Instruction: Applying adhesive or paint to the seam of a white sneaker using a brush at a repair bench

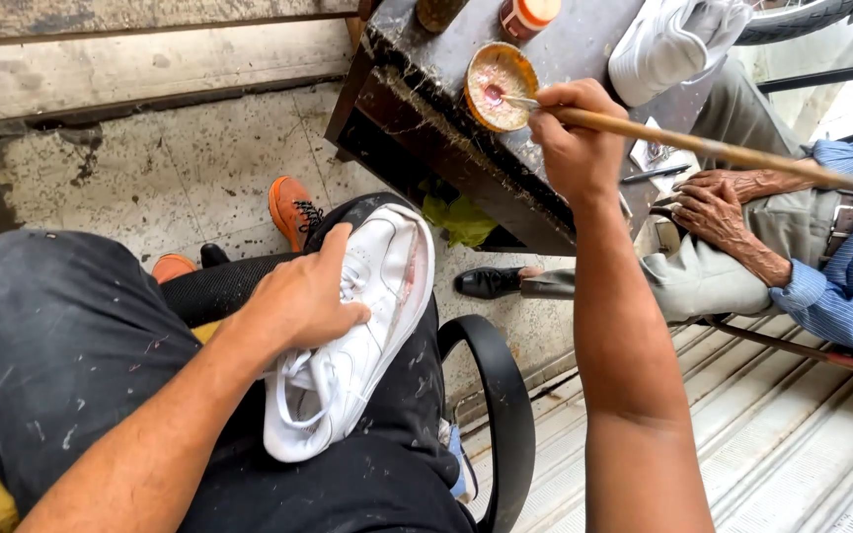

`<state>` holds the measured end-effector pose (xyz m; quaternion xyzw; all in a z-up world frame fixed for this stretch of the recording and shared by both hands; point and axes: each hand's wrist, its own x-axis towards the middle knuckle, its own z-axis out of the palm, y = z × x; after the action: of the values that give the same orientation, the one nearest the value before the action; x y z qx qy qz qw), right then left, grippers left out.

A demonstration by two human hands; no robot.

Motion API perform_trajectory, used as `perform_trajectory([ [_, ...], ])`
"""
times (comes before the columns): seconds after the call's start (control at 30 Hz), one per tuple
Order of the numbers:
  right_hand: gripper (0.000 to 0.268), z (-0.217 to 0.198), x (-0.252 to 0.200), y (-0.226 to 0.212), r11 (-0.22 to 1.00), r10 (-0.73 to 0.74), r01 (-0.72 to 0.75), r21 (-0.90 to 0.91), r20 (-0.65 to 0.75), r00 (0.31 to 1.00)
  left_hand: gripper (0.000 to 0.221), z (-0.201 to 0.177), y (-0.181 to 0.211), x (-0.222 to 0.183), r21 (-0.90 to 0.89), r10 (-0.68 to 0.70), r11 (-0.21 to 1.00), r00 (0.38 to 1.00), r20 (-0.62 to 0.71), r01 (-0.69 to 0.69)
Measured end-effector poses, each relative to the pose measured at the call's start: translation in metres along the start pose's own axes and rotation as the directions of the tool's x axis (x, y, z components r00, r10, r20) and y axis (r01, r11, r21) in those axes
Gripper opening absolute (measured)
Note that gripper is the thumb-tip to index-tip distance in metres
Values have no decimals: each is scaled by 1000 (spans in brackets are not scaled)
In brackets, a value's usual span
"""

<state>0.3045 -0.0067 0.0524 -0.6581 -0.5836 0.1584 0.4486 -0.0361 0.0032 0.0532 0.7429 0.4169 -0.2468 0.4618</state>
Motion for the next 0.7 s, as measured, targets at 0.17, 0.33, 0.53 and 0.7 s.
perform_trajectory([
  [0.17,18,18,25,32,990,109,-111,-85,-24,994,97,3,-5,5,-36,7,999,1000,-2,-7],
  [0.33,10,28,29,37,955,197,-219,-200,-125,972,99,10,-11,14,-58,20,998,1000,-14,-21],
  [0.53,21,36,27,38,910,379,-305,280,-269,885,101,8,-12,9,-93,21,995,1000,-22,-23],
  [0.7,19,34,23,62,708,585,-227,669,-375,719,100,11,-19,8,-114,124,985,989,-78,-133],
])
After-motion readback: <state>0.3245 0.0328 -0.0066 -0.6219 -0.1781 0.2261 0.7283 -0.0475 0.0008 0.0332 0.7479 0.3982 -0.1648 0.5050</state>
